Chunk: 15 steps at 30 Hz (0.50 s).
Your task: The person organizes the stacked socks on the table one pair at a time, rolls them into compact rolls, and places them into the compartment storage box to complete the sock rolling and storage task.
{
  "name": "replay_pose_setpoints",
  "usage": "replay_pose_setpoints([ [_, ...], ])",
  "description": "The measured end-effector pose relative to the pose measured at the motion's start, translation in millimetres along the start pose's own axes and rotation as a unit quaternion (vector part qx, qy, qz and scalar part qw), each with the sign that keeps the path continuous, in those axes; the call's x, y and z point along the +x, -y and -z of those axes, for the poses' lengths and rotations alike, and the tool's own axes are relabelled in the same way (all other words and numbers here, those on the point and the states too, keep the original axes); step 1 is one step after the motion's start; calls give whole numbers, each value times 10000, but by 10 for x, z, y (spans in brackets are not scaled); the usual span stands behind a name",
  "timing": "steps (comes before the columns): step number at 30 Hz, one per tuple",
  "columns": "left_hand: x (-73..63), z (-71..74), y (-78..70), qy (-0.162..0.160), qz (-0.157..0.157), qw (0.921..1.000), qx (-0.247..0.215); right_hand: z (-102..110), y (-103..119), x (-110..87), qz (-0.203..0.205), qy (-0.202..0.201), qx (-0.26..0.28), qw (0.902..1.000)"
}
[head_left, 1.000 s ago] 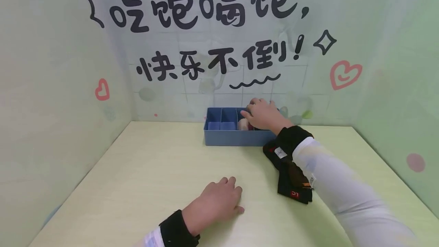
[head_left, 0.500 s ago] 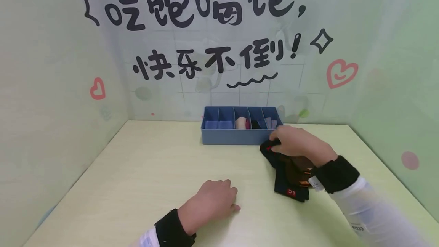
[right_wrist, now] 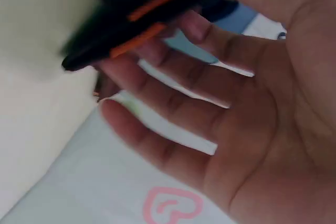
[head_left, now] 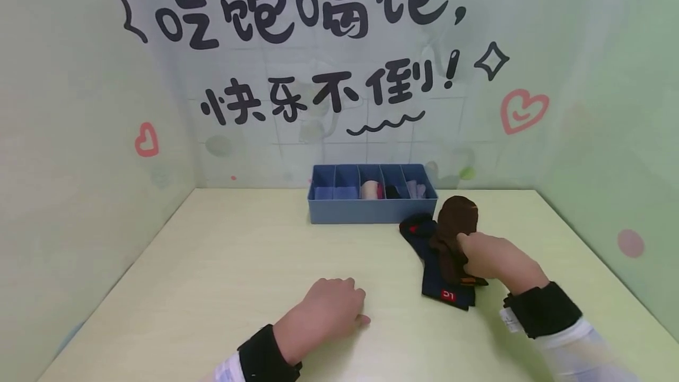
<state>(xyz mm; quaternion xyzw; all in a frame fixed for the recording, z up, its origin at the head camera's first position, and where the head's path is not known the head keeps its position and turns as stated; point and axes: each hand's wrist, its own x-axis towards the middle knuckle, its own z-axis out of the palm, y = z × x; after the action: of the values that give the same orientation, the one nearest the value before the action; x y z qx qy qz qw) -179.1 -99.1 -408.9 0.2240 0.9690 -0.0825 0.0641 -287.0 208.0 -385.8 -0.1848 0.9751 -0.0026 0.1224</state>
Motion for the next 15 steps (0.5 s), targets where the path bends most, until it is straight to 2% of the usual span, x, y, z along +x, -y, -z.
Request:
replay_pose_setpoints([
  [4,-7,-29,6,-3,-46,10000,-70,-20,-7,-17,167,-411,-199,9988],
  [10,10,-42,15,-29,-40,10000,8,146,181,-176,309,-1042,-414,9932],
  [12,12,-41,17,-40,-22,10000,62,181,257,-206,382,-1080,-421,9925],
  [15,5,-41,14,-1,-11,10000,76,174,353,-220,487,-760,-279,9955],
])
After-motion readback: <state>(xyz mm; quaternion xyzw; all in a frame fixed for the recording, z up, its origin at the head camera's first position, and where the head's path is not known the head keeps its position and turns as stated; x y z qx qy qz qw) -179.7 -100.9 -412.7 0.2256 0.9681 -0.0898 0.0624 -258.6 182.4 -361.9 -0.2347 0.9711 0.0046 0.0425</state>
